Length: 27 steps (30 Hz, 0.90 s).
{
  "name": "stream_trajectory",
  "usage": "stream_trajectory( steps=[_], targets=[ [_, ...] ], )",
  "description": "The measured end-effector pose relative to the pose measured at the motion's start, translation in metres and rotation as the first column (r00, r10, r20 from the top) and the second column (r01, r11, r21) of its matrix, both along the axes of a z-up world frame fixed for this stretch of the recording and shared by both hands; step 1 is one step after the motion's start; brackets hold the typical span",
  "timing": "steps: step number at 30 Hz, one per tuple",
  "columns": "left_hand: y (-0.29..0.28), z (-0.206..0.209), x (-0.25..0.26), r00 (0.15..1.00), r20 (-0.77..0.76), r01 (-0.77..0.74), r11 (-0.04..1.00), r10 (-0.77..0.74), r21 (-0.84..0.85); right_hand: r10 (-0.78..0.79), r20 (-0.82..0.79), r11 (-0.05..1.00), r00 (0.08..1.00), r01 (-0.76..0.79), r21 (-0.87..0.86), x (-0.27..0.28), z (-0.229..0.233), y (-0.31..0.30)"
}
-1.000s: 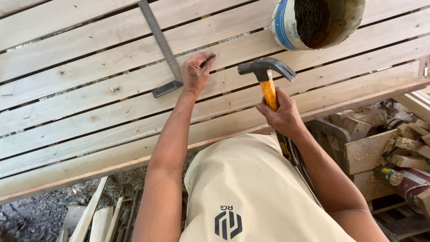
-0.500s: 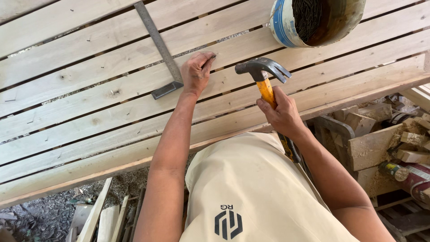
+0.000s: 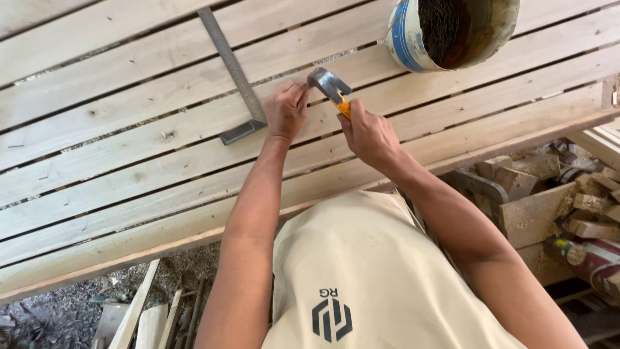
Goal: The person hammers nails into a wooden pallet using a claw hammer. They repeatedly pick up nails from a bucket and drive them into the slats, occasionally repositioning a small wooden block.
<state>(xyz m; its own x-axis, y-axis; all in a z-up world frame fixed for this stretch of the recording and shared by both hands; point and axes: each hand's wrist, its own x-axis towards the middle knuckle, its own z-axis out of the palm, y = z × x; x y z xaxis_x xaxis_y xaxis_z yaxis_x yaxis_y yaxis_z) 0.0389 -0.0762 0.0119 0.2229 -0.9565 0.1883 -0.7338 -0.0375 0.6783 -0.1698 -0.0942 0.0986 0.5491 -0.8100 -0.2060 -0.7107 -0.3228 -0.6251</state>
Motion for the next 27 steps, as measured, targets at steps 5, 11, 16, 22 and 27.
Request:
stream_trajectory(
  steps=[5,11,16,22,27],
  targets=[
    [0.006,0.000,-0.001,1.000,0.004,0.016,0.998,-0.016,-0.053,-0.020,0.146,0.989,0.989,0.041,-0.141,-0.011,0.007,0.017],
    [0.000,0.000,-0.001,1.000,-0.001,-0.004,0.999,0.004,0.034,-0.019,-0.005,0.999,1.000,0.019,-0.032,-0.002,-0.004,0.001],
    [0.005,-0.017,0.001,0.995,-0.102,-0.008,0.998,0.003,-0.056,-0.128,0.206,0.989,0.970,0.141,-0.050,-0.009,0.005,0.005],
    [0.027,-0.017,0.011,-0.065,-0.953,-0.057,0.952,0.296,0.300,-0.323,0.303,0.937,0.897,0.258,0.233,-0.010,0.050,0.007],
    [0.068,0.013,-0.018,-0.620,-0.762,0.005,0.972,0.188,0.236,-0.441,0.400,0.870,0.803,0.274,0.410,0.019,0.057,0.013]
  ],
)
